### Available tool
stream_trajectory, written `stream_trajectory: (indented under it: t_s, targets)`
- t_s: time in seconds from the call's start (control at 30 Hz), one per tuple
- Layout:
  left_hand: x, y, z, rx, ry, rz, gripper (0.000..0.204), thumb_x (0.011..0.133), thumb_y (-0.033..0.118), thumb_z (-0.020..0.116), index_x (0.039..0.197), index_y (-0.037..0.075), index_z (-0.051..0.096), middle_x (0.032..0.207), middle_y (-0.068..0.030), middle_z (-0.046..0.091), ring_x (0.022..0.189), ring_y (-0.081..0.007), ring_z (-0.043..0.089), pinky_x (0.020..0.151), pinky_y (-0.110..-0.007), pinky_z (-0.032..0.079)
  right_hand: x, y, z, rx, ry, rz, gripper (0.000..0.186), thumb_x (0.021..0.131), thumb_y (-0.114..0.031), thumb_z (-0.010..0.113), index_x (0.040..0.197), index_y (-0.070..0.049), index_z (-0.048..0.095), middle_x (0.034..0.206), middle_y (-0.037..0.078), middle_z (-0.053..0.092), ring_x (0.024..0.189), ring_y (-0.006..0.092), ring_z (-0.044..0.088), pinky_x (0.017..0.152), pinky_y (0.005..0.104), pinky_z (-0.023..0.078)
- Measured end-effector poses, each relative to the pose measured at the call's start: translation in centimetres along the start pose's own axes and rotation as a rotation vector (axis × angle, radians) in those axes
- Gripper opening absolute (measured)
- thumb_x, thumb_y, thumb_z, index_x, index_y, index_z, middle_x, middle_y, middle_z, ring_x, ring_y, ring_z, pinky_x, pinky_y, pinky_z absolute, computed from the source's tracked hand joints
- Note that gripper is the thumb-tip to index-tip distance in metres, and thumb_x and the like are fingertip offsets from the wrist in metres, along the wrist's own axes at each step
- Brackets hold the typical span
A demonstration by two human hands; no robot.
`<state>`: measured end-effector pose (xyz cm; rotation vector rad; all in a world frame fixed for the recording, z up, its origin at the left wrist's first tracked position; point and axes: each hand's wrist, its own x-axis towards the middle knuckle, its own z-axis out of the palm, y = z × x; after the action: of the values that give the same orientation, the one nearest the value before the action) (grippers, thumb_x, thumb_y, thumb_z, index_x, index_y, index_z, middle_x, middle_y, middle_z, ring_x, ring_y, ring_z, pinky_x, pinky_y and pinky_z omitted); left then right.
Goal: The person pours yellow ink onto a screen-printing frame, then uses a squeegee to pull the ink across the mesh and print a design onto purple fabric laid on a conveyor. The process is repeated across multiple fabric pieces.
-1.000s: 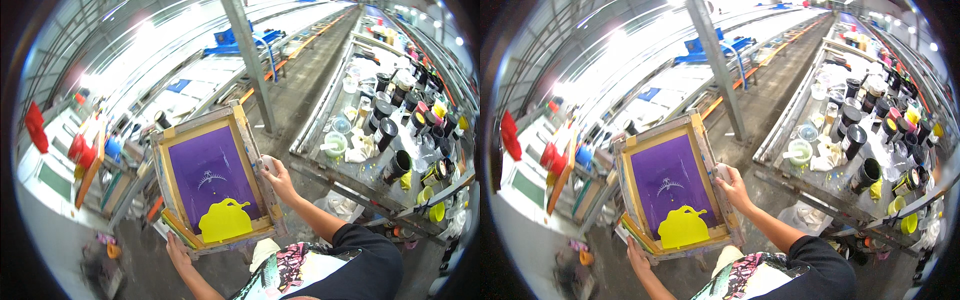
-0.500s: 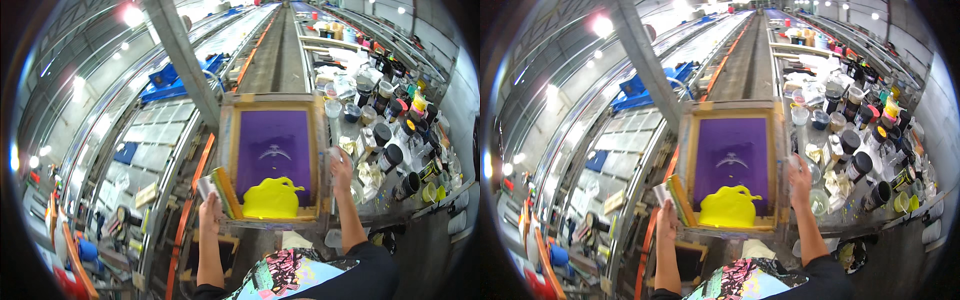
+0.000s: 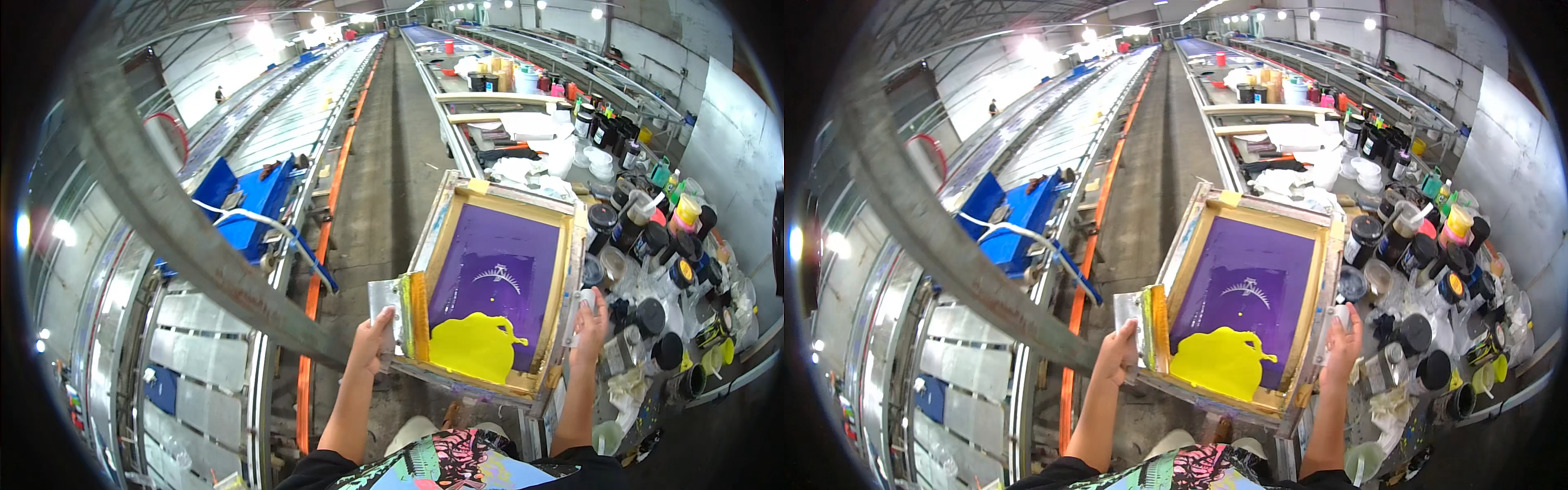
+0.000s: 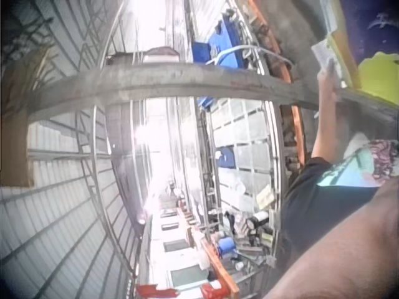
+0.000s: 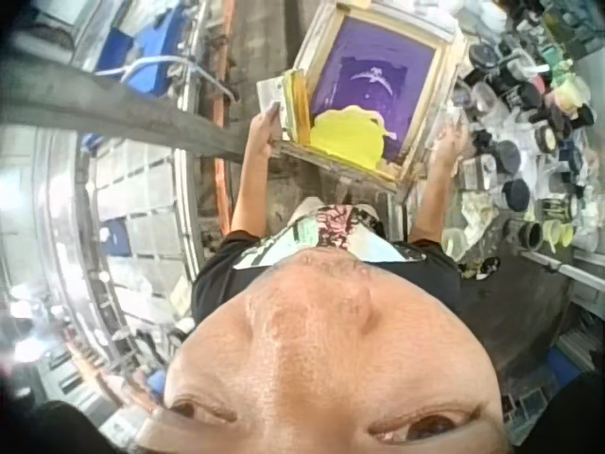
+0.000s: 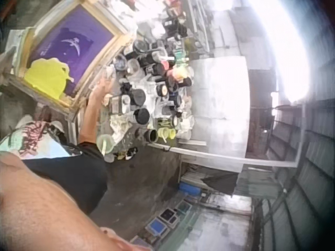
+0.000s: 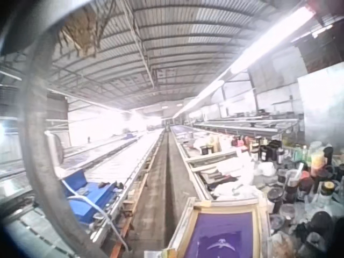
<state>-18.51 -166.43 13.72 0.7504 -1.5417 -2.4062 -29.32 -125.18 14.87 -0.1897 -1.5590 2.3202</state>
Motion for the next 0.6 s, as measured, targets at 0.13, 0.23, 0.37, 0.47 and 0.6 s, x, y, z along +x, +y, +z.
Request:
stream_trajectory:
  t_s: [0.13, 0.23, 0.37, 0.47, 0.6]
  targets:
    - [12.5, 3.3, -0.9, -0.146, -0.078, -0.058, 0.04, 0.1, 0.035, 0.074, 0.118, 0.0, 0.071, 0.109, -0.0048, 0.075, 0.092, -0.0126, 0.071, 0.079, -0.029, 0.055, 6.6, 3.9, 9.4, 0.023, 0.031, 0.022, 0.044, 0.099, -0.008, 0.07, 0.141, -0.006, 0.058, 0.078, -0.006, 0.057, 0.063, 0.0018, 0.043, 0.056, 0.0209, 0.034]
    - [22.8, 4.5, -1.7, -0.13, -0.04, -0.05, 0.038, 0.101, 0.035, 0.072, 0.117, 0.0, 0.072, 0.11, -0.0052, 0.075, 0.092, -0.0133, 0.071, 0.079, -0.029, 0.055, 13.1, 7.7, 16.8, 0.009, 0.008, 0.008, 0.046, 0.098, -0.007, 0.07, 0.143, -0.007, 0.057, 0.081, -0.005, 0.058, 0.064, 0.0023, 0.044, 0.057, 0.0206, 0.034]
    - [38.7, 9.4, -0.6, -0.151, -0.103, -0.059, 0.041, 0.1, 0.035, 0.073, 0.118, -0.001, 0.073, 0.109, -0.0076, 0.075, 0.092, -0.0134, 0.07, 0.08, -0.03, 0.054, 23.3, 13.5, 26.8, 0.034, 0.001, -0.012, 0.048, 0.099, -0.007, 0.069, 0.144, -0.008, 0.055, 0.084, -0.004, 0.058, 0.065, 0.0032, 0.045, 0.058, 0.0202, 0.036]
    - [48.0, 13.7, 0.5, -0.088, -0.087, -0.04, 0.049, 0.099, 0.038, 0.075, 0.119, -0.006, 0.07, 0.11, -0.0098, 0.075, 0.094, -0.0144, 0.071, 0.081, -0.03, 0.054, 29.9, 17.0, 33.6, -0.023, 0.081, -0.027, 0.046, 0.1, -0.009, 0.067, 0.144, -0.008, 0.053, 0.08, -0.003, 0.055, 0.064, 0.0048, 0.046, 0.056, 0.0211, 0.036]
    - [60.4, 20.9, 3.3, -0.1, -0.218, -0.026, 0.05, 0.098, 0.04, 0.076, 0.118, -0.006, 0.071, 0.107, -0.0099, 0.075, 0.088, -0.0124, 0.069, 0.075, -0.027, 0.053, 39.0, 19.2, 42.5, -0.006, 0.096, -0.013, 0.043, 0.102, -0.014, 0.065, 0.143, -0.007, 0.054, 0.075, -0.004, 0.05, 0.061, 0.0048, 0.044, 0.052, 0.0224, 0.035]
